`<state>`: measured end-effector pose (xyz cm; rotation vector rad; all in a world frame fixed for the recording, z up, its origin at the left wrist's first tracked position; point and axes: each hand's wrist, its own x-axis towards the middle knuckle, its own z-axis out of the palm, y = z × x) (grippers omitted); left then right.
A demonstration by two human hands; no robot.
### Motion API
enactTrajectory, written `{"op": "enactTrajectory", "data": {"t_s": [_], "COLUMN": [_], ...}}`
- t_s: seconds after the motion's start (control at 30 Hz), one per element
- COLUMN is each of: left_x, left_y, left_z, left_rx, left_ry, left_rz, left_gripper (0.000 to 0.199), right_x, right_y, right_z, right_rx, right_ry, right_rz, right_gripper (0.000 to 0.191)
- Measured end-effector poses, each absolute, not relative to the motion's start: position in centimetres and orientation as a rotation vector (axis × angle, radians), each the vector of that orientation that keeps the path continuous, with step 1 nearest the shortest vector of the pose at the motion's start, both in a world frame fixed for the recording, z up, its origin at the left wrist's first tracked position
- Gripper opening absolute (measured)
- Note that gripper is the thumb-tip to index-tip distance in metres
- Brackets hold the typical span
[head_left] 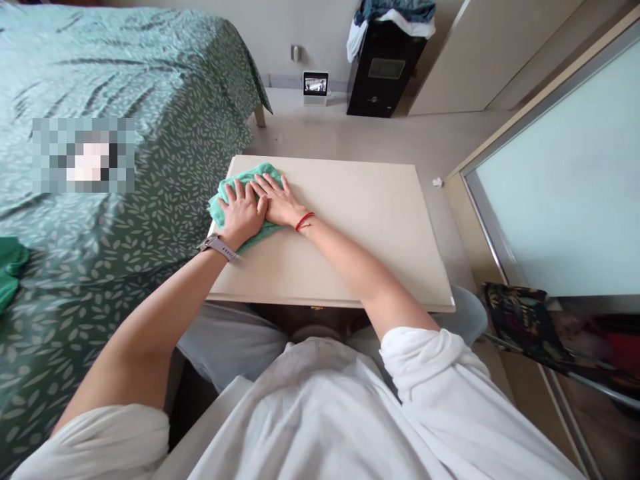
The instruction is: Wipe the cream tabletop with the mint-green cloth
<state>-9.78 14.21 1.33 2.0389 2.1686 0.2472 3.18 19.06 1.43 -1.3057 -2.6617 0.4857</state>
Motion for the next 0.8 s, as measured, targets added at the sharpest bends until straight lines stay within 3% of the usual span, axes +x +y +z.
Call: {"op": "enactTrajectory", "data": {"t_s": [0.3, 0.8], "left_x": [-0.3, 20.3], "left_y": [15.5, 19.1], "left_z": [1.6, 1.4], "left_rx": [2.160, 2.605], "left_ry": [2.030, 1.110], "left_rz": [0.217, 0.187], "left_gripper": [0.081, 0.071], "right_x": [13.1, 33.1], "right_y": [19.0, 13.9], "right_z": [1.1, -1.4], "right_rx": [-1.485, -2.319], "right_ry": [-2.541, -1.749], "right_rz": [0.506, 0.227], "right_gripper": [0.074, 0.072]}}
